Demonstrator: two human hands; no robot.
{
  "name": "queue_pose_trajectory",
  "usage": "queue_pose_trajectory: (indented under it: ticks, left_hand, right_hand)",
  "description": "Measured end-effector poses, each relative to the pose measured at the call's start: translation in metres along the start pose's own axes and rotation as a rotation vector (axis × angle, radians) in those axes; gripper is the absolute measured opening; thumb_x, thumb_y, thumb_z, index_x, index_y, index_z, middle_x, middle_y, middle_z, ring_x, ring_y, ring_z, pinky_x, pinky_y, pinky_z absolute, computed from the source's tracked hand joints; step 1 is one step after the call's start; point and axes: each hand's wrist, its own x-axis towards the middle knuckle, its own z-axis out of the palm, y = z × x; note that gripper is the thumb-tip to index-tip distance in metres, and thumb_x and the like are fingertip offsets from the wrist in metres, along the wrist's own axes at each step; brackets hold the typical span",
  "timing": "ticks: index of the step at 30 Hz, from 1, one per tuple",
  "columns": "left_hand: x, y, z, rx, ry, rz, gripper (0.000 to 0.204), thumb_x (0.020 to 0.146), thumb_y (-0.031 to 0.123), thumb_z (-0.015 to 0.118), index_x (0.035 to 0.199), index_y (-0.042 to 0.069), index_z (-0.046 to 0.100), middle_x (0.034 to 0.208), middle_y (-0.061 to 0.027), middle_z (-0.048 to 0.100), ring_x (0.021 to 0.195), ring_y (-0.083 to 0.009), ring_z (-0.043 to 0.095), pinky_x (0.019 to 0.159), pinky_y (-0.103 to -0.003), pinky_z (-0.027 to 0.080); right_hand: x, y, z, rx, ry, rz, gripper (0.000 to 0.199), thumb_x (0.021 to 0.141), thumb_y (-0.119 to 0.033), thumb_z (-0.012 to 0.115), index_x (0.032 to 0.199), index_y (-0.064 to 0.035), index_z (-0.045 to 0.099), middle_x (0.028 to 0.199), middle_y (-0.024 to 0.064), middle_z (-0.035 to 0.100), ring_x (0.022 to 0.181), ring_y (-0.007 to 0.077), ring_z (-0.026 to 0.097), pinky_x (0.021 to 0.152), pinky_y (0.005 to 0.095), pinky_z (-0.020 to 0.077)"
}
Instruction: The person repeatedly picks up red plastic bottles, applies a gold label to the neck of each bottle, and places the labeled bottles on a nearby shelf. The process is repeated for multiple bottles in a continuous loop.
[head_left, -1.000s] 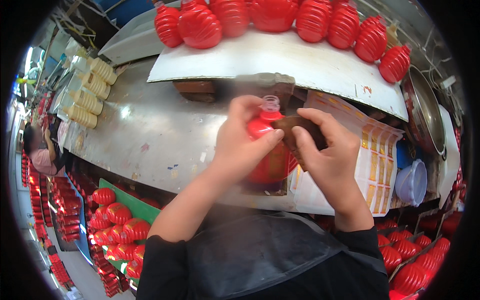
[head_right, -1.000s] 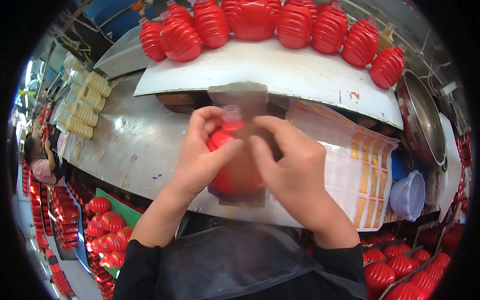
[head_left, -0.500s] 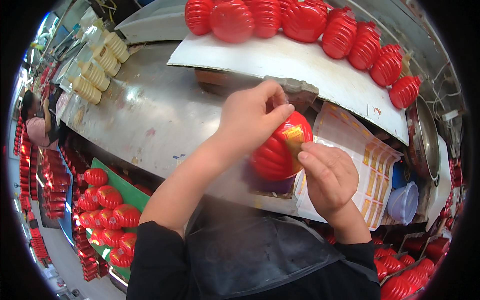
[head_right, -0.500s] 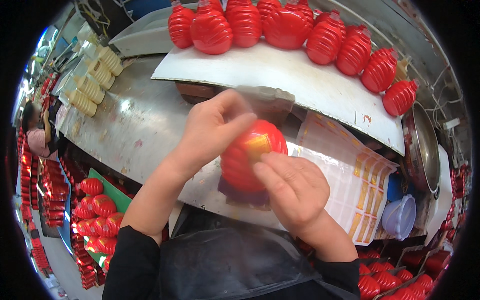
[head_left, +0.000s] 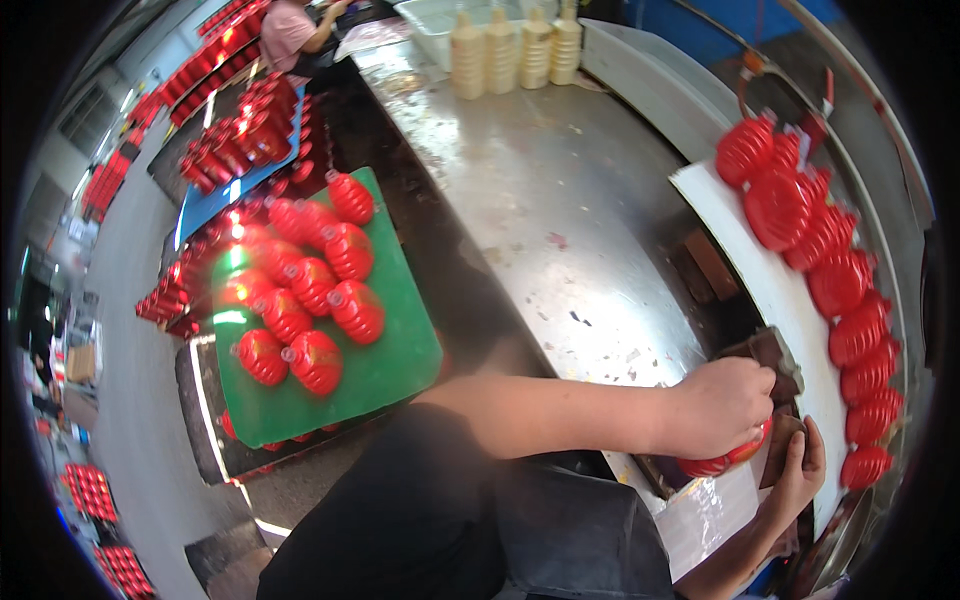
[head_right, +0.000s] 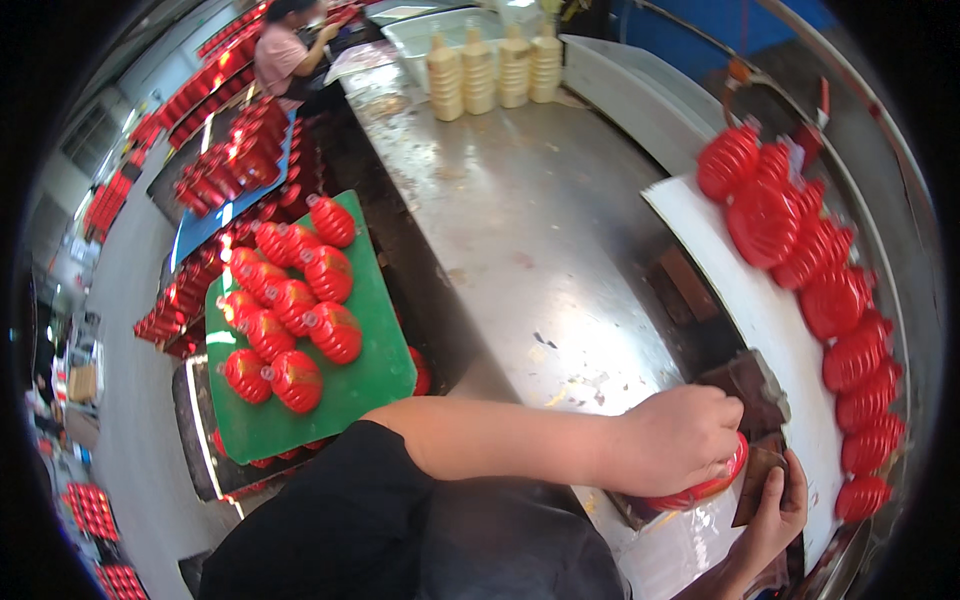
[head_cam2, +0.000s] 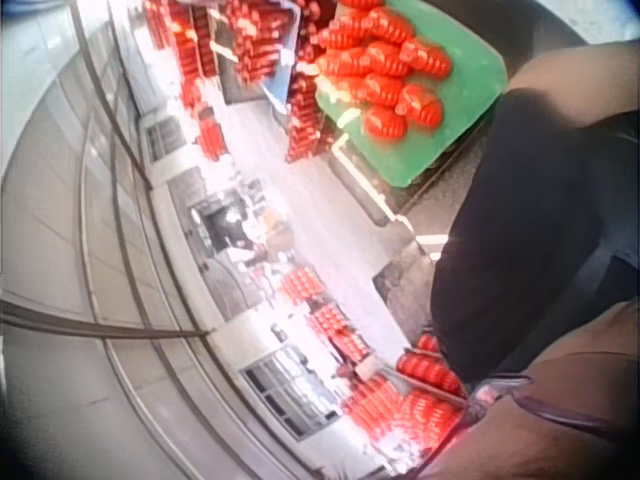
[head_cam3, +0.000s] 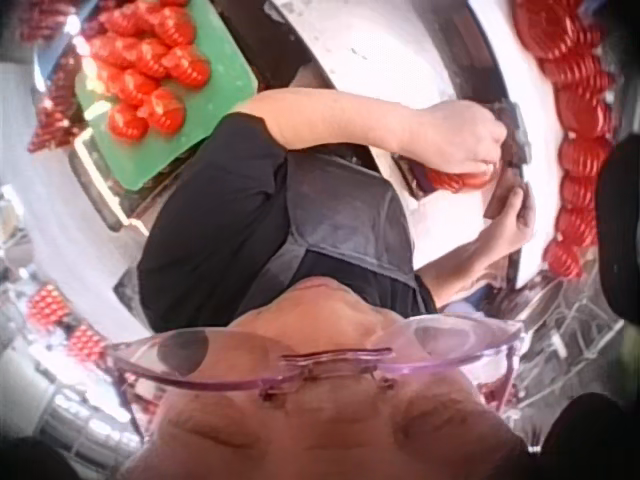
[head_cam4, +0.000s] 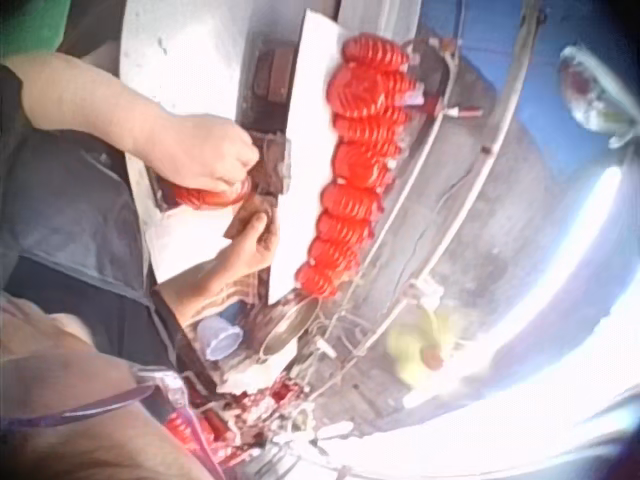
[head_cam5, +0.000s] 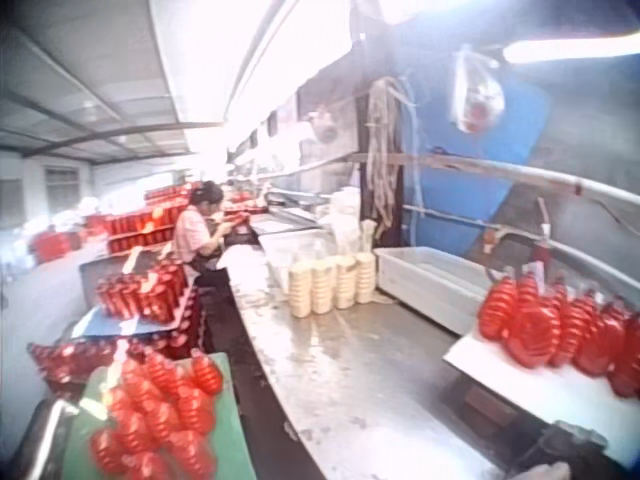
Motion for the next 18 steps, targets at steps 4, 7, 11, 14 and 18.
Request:
queue_pose_trajectory:
  ticks: [4, 7, 11, 14, 18]
  left_hand:
    - [-0.029, 0.005, -0.061, -0.035, 0.167, -0.102, 0.016, 0.085, 0.017, 0.071, 0.078, 0.003, 0.069, 0.090, -0.0145, 0.063, 0.087, -0.0362, 0.064, 0.080, -0.046, 0.053]
    - [-0.063, 0.013, -0.139, 0.069, 0.281, -0.237, 0.018, 0.086, 0.018, 0.072, 0.076, 0.004, 0.066, 0.085, -0.0150, 0.062, 0.080, -0.0368, 0.064, 0.071, -0.047, 0.053]
    - [-0.122, 0.047, -0.250, 0.460, 0.382, -0.429, 0.015, 0.084, 0.012, 0.076, 0.079, 0.003, 0.066, 0.082, -0.0130, 0.062, 0.074, -0.0319, 0.064, 0.066, -0.042, 0.051]
    - [-0.171, 0.078, -0.323, 0.741, 0.639, -0.543, 0.012, 0.085, -0.001, 0.074, 0.080, -0.003, 0.064, 0.085, -0.0089, 0.065, 0.078, -0.0188, 0.064, 0.074, -0.032, 0.052]
    - [-0.245, 0.122, -0.411, 1.130, 0.962, -0.591, 0.017, 0.093, 0.001, 0.071, 0.079, -0.002, 0.062, 0.086, -0.0052, 0.067, 0.079, -0.0134, 0.062, 0.075, -0.028, 0.050]
  right_hand:
    - [0.012, -0.004, 0.017, 0.315, -0.049, 0.038, 0.038, 0.110, -0.011, 0.056, 0.145, 0.0013, 0.059, 0.130, 0.0106, 0.068, 0.111, 0.0156, 0.068, 0.097, 0.0259, 0.0542]
    - [0.022, -0.020, 0.043, 0.495, -0.151, 0.093, 0.043, 0.110, -0.008, 0.051, 0.153, -0.0003, 0.051, 0.142, 0.0152, 0.062, 0.119, 0.0210, 0.068, 0.102, 0.0299, 0.0562]
    - [0.032, -0.031, 0.086, 0.631, -0.371, 0.107, 0.045, 0.109, -0.004, 0.050, 0.153, 0.0003, 0.049, 0.146, 0.0186, 0.060, 0.125, 0.0241, 0.067, 0.104, 0.0329, 0.0583]
    - [0.042, -0.037, 0.112, 0.649, -0.477, 0.054, 0.045, 0.108, -0.004, 0.051, 0.153, 0.0007, 0.049, 0.146, 0.0185, 0.060, 0.122, 0.0221, 0.069, 0.101, 0.0297, 0.0597]
    - [0.061, -0.050, 0.131, 0.618, -0.437, 0.107, 0.047, 0.108, -0.004, 0.050, 0.154, -0.0018, 0.049, 0.144, 0.0123, 0.063, 0.108, 0.0127, 0.072, 0.086, 0.0220, 0.0613]
